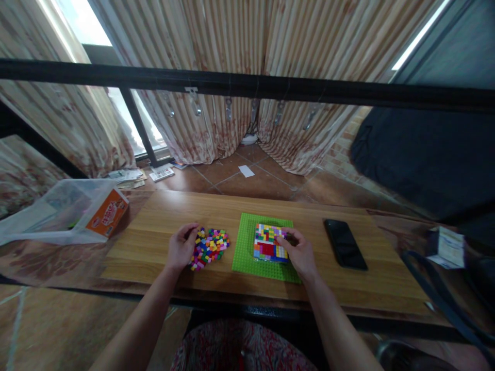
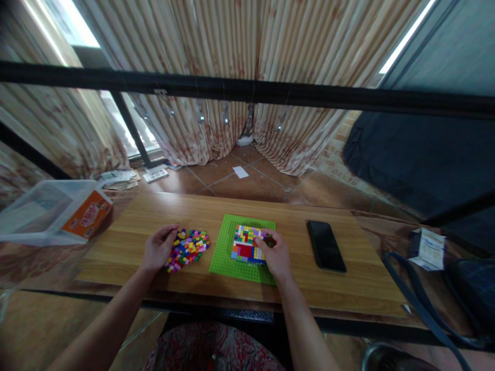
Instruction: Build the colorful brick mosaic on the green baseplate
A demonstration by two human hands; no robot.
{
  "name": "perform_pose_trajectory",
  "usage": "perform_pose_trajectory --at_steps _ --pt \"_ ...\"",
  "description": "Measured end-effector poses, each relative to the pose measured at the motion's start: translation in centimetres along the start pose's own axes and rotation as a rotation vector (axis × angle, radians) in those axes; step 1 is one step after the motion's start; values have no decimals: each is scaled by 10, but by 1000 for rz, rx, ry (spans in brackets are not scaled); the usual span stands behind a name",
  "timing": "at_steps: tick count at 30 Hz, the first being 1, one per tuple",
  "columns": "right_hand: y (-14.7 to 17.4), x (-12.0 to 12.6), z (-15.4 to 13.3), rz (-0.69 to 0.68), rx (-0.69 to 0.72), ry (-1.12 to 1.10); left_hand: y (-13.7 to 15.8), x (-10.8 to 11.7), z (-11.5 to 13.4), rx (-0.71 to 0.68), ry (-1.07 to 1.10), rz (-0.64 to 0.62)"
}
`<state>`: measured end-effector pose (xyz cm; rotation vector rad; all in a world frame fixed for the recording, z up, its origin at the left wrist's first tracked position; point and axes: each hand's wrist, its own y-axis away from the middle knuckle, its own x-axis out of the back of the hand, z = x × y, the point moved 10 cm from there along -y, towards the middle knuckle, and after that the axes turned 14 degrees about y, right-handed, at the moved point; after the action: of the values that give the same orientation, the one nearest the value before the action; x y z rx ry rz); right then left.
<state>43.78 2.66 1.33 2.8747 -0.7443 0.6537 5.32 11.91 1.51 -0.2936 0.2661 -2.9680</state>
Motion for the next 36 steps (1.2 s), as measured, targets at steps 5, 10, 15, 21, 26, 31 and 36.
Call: perform_pose_trajectory --at_steps 5,10,15,21,26,31,36 --pt "13 27 11 216 -39 -122 0 -1 1 -4 7 0" --pt "34 30 -18 251 61 -16 1 -2 3 -13 55 4" --pt "65 -17 -80 62 348 173 3 -3 6 -16 76 -2" --pt "92 -96 -107 -198 538 418 4 -3 7 -19 92 13" --pt "86 -130 -106 -255 581 575 4 -2 8 -13 93 17" --pt "73 -147 -100 -269 533 755 5 -3 7 -14 100 17" --pt "68 -155 -99 -266 514 801 6 -3 6 -7 97 11"
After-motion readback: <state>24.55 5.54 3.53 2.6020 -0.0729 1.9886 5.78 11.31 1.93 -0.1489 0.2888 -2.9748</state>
